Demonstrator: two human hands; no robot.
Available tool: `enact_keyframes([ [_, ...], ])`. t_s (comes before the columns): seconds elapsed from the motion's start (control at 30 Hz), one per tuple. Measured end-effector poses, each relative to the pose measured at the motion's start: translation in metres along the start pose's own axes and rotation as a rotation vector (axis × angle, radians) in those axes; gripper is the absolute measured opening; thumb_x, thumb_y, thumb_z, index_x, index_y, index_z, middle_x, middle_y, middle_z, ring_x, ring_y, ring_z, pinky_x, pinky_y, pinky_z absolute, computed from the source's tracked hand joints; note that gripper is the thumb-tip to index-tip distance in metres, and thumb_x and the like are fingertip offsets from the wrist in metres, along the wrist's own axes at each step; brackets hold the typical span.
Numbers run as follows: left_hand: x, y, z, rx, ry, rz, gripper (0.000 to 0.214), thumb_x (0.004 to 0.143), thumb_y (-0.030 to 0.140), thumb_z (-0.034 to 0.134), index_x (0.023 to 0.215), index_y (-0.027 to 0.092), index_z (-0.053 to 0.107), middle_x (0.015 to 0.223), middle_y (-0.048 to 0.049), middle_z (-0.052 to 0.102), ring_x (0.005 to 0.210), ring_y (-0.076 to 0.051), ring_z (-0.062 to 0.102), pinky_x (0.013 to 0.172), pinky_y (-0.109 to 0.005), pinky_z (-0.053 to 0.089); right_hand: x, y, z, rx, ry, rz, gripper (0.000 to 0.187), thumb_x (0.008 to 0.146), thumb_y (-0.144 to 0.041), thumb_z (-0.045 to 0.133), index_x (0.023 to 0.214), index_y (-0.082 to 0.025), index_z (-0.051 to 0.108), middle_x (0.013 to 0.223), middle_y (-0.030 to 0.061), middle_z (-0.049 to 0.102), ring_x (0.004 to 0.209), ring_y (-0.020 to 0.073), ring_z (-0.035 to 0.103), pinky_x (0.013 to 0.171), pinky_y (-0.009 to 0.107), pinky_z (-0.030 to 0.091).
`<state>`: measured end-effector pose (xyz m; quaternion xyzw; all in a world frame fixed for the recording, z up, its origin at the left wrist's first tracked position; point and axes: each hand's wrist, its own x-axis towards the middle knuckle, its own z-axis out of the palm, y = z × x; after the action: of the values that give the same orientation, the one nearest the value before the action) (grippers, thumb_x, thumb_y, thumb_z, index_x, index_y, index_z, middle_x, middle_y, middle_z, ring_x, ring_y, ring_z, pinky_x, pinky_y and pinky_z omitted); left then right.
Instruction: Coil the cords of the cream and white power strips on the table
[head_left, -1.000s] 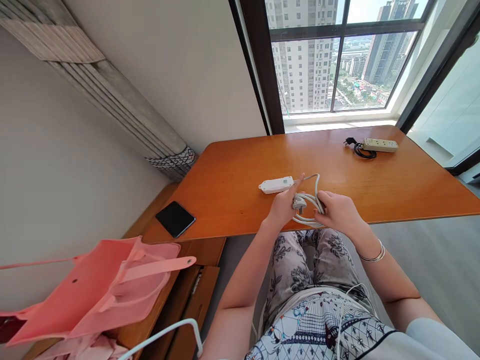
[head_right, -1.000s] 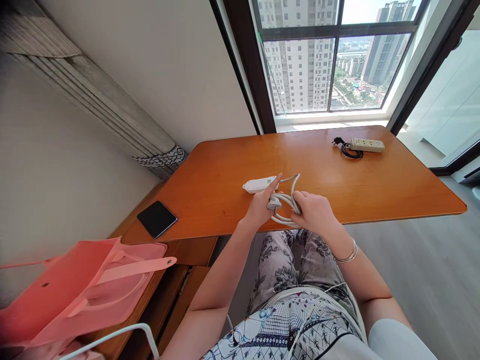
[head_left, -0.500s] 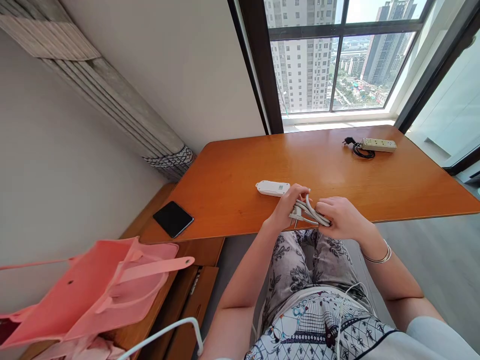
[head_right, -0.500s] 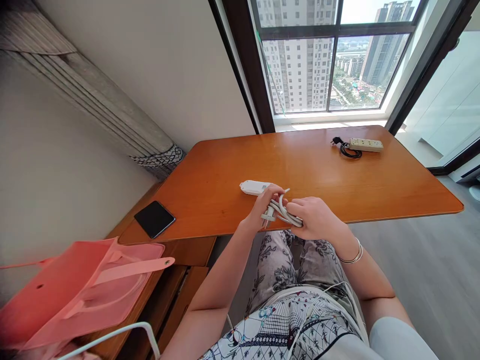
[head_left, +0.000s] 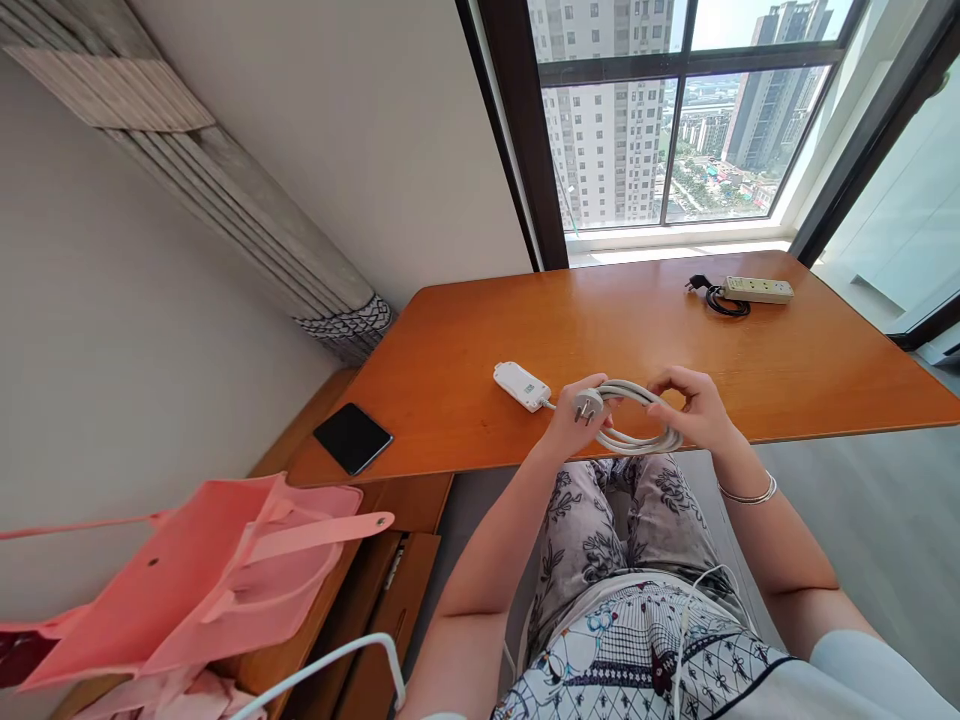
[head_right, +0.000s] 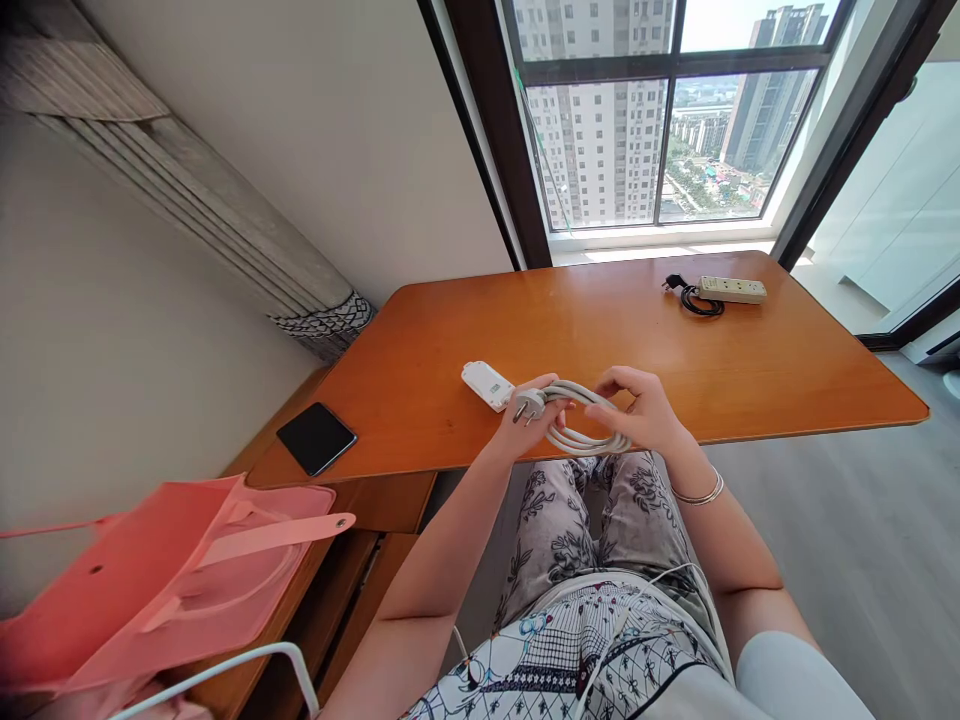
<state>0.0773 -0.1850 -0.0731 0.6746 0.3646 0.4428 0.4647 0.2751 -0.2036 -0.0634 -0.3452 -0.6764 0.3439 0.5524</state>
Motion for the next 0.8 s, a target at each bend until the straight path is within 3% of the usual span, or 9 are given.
enact_keyframes([
  [0.1,0.005,0.005,0.008,-0.264,0.163,-0.124,0.04,0.076,0.048,0.078,0.06,0.021,0.052,0.038,0.0091,0.04,0.036,-0.009,0.043,0.057,-0.029,0.055,-0.001,0.02,0.008,0.364,0.203,0.193,0.057,0.082,-0.078,0.055,0.076,-0.022,0.068,0.071,0.0031,0.066,0.066,0.0173,0.06,0.065,0.032,0.053],
  [0.17,0.008,0.015,0.012,-0.448,0.283,-0.186,0.048,0.075,0.049,0.081,0.056,0.021,0.046,0.036,0.0104,0.034,0.035,-0.007,0.04,0.06,-0.028,0.058,-0.006,0.032,0.017,0.406,0.199,0.332,0.055,0.083,-0.075,0.057,0.081,-0.022,0.069,0.073,0.0026,0.067,0.066,0.0173,0.061,0.067,0.033,0.054],
  [0.23,0.011,0.027,0.015,-0.605,0.373,-0.227,0.055,0.074,0.048,0.083,0.054,0.02,0.04,0.037,0.0111,0.031,0.036,-0.005,0.038,0.065,-0.028,0.06,-0.013,0.04,0.029,0.303,0.062,0.361,0.047,0.08,-0.066,0.068,0.092,-0.02,0.072,0.085,0.0039,0.071,0.079,0.02,0.066,0.079,0.036,0.056],
  [0.3,0.012,0.039,0.017,-0.713,0.429,-0.225,0.058,0.074,0.048,0.084,0.055,0.019,0.038,0.038,0.0116,0.031,0.037,-0.004,0.036,0.069,-0.026,0.061,-0.02,0.044,0.042,0.173,-0.083,0.263,0.048,0.078,-0.058,0.075,0.108,-0.02,0.072,0.108,0.0079,0.072,0.107,0.0263,0.066,0.102,0.043,0.05],
  [0.37,0.012,0.048,0.019,-0.785,0.47,-0.184,0.058,0.073,0.048,0.085,0.057,0.019,0.037,0.04,0.0121,0.031,0.039,-0.003,0.035,0.071,-0.026,0.061,-0.025,0.047,0.053,0.076,-0.218,0.147,0.056,0.079,-0.054,0.077,0.123,-0.021,0.067,0.128,0.0113,0.066,0.13,0.0309,0.055,0.118,0.049,0.036],
  [0.43,0.011,0.053,0.02,-0.835,0.502,-0.131,0.059,0.072,0.049,0.085,0.059,0.019,0.036,0.042,0.0125,0.032,0.04,-0.002,0.035,0.074,-0.026,0.062,-0.029,0.05,0.063,0.016,-0.348,0.094,0.061,0.081,-0.052,0.075,0.132,-0.021,0.062,0.137,0.0133,0.061,0.138,0.0325,0.047,0.122,0.052,0.028],
  [0.53,0.011,0.058,0.02,-0.864,0.566,-0.065,0.061,0.072,0.05,0.085,0.06,0.019,0.034,0.045,0.0127,0.031,0.043,-0.002,0.036,0.079,-0.027,0.061,-0.031,0.053,0.071,0.008,-0.454,0.085,0.054,0.086,-0.049,0.071,0.13,-0.02,0.06,0.137,0.0142,0.058,0.135,0.031,0.048,0.12,0.051,0.033],
  [0.63,0.016,0.057,0.014,-0.818,0.654,-0.018,0.059,0.074,0.052,0.083,0.061,0.019,0.034,0.047,0.0126,0.03,0.044,-0.003,0.037,0.081,-0.028,0.061,-0.033,0.051,0.073,0.123,-0.454,0.114,0.039,0.092,-0.047,0.064,0.12,-0.021,0.061,0.128,0.0114,0.06,0.12,0.0241,0.056,0.112,0.045,0.042],
  [0.8,0.03,0.037,-0.005,-0.592,0.795,-0.021,0.061,0.077,0.056,0.078,0.055,0.02,0.032,0.045,0.0113,0.03,0.043,-0.004,0.035,0.076,-0.029,0.061,-0.034,0.043,0.063,0.395,-0.533,0.323,0.031,0.087,-0.042,0.072,0.104,-0.019,0.06,0.106,0.0058,0.066,0.108,0.019,0.063,0.102,0.038,0.047],
])
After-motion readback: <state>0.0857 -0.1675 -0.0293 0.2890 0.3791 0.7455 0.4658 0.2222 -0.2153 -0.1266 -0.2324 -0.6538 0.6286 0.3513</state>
